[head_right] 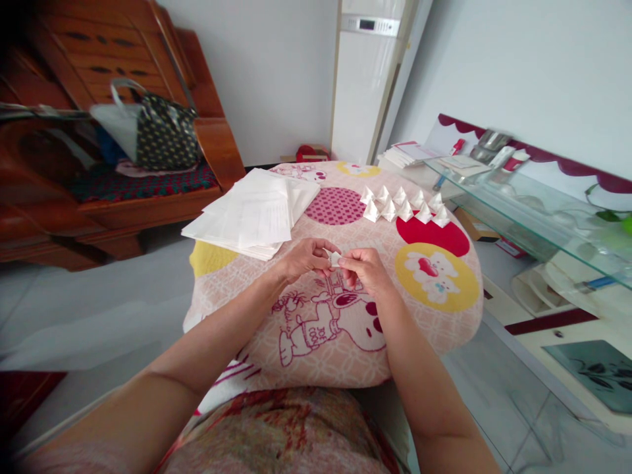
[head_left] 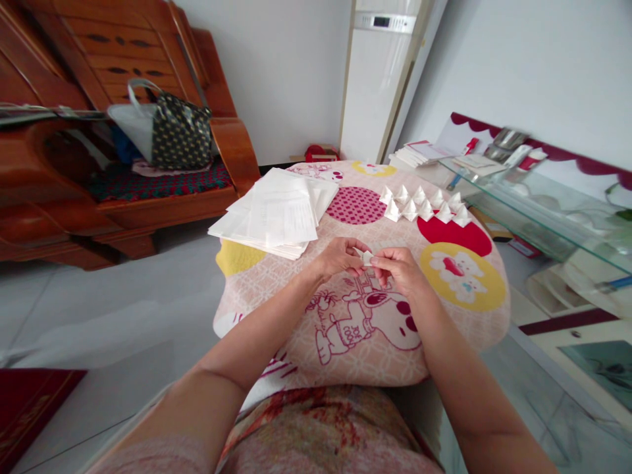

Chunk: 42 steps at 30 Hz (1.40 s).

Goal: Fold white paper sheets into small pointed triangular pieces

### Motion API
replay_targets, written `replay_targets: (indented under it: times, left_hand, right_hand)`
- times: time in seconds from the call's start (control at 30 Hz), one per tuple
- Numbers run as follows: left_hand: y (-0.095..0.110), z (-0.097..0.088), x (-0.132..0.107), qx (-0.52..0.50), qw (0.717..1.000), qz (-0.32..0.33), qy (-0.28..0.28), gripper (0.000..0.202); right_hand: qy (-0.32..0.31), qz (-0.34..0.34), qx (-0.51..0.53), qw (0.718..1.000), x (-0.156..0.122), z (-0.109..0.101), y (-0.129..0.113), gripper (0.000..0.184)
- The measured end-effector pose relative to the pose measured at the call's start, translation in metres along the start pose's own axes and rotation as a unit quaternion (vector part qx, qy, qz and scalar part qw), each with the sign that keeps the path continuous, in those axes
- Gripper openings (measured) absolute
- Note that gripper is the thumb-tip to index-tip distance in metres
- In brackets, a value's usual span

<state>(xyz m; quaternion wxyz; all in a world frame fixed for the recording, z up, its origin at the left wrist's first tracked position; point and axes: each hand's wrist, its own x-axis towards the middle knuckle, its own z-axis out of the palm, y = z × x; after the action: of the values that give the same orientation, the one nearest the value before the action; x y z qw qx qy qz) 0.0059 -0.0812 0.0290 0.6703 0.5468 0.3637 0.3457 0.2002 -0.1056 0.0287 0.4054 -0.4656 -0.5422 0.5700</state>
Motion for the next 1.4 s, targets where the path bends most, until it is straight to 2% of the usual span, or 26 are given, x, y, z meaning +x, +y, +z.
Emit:
replay_targets:
  times: [0.2, 0.37, 0.43, 0.6, 0.8, 1.23, 1.3, 1.4]
  left_hand:
    - [0.0, -0.004, -0.002, -0.002, 1.0, 0.013, -0.016, 0.032]
    - [0.006, -0.01, -0.007, 0.001, 0.999, 0.024, -0.04, 0.059]
    - [0.007, -0.012, -0.008, 0.0, 0.998, 0.024, -0.054, 0.064]
    - [0.003, -0.008, -0.004, 0.037, 0.998, 0.022, -0.048, 0.032]
    - [-0.001, 0.0, -0.001, 0.142, 0.987, 0.074, -0.034, 0.048]
    - [0.005, 0.001, -0.01, 0.185, 0.972, 0.135, -0.055, 0.049]
    - [0.002, 0.001, -0.008, 0.2, 0.967, 0.151, -0.037, 0.047]
    - [-0.003, 0.0, -0.001, 0.189, 0.97, 0.155, 0.014, 0.04]
  right_hand:
    - [0.001, -0.006, 0.012, 1.0, -0.002, -0.002, -0.002, 0.03]
    - [-0.003, -0.025, 0.01, 1.0, -0.002, -0.001, -0.001, 0.03]
    - [0.002, -0.042, 0.006, 0.999, -0.003, -0.001, -0.002, 0.032]
    - [0.003, -0.062, -0.016, 0.998, -0.001, -0.002, 0.003, 0.031]
    - [-0.006, -0.082, -0.017, 0.996, 0.001, -0.003, 0.009, 0.029]
    - [-0.054, -0.078, 0.0, 0.995, 0.0, -0.007, 0.008, 0.027]
    - [-0.041, -0.079, 0.008, 0.996, 0.0, -0.005, 0.007, 0.027]
    - [0.03, -0.093, 0.006, 0.995, 0.001, 0.0, 0.007, 0.027]
